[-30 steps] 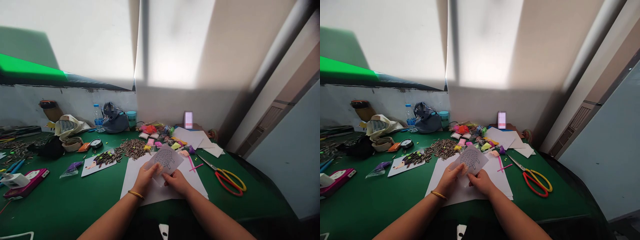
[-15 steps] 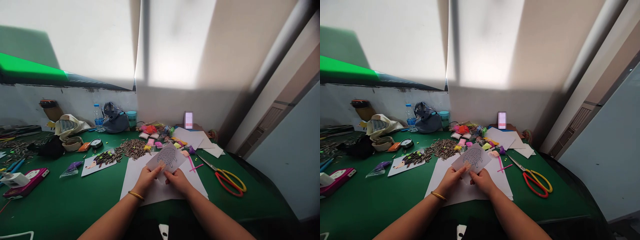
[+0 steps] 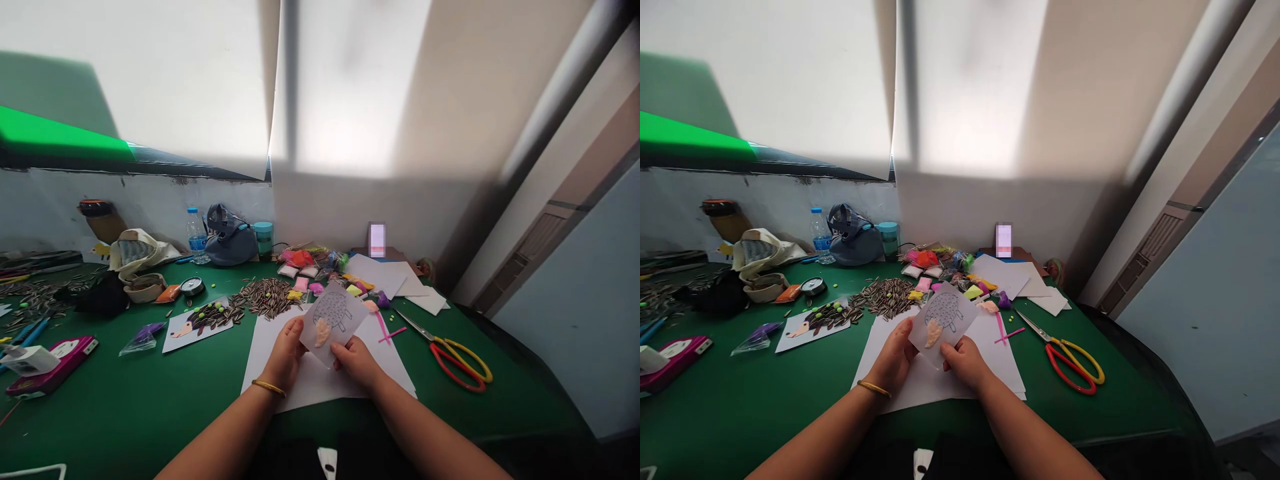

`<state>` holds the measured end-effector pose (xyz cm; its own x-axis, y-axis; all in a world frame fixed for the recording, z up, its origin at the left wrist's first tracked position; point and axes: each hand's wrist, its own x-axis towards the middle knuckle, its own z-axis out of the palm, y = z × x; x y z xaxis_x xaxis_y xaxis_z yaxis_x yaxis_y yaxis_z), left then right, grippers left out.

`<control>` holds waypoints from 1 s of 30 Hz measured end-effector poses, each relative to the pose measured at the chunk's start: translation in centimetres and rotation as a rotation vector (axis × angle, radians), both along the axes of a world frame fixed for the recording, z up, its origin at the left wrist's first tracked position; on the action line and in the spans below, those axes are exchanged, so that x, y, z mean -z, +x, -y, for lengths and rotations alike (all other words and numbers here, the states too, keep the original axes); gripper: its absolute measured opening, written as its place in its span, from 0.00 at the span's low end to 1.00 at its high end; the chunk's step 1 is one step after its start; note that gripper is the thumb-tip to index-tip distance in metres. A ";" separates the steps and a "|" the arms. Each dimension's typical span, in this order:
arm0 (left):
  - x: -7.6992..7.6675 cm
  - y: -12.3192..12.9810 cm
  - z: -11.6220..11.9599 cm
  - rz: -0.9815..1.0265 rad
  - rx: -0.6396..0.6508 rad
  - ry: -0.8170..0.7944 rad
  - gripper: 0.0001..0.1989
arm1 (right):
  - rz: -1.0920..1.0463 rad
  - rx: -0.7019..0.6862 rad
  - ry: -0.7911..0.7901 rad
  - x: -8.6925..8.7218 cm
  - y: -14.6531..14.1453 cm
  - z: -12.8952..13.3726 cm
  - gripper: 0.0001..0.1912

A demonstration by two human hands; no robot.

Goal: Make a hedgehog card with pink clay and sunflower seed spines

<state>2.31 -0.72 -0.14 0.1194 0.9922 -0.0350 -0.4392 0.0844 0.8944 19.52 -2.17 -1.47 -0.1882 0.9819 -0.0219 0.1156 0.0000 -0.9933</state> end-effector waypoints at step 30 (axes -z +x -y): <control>0.9 -0.3 -0.7 -0.083 0.160 0.030 0.35 | -0.009 0.057 0.026 0.3 -0.1 -0.2 0.16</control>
<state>1.99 -0.07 -1.02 0.2738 0.9615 -0.0220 -0.3470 0.1201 0.9301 19.46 -1.96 -1.73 -0.1321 0.9912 0.0056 0.1069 0.0199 -0.9941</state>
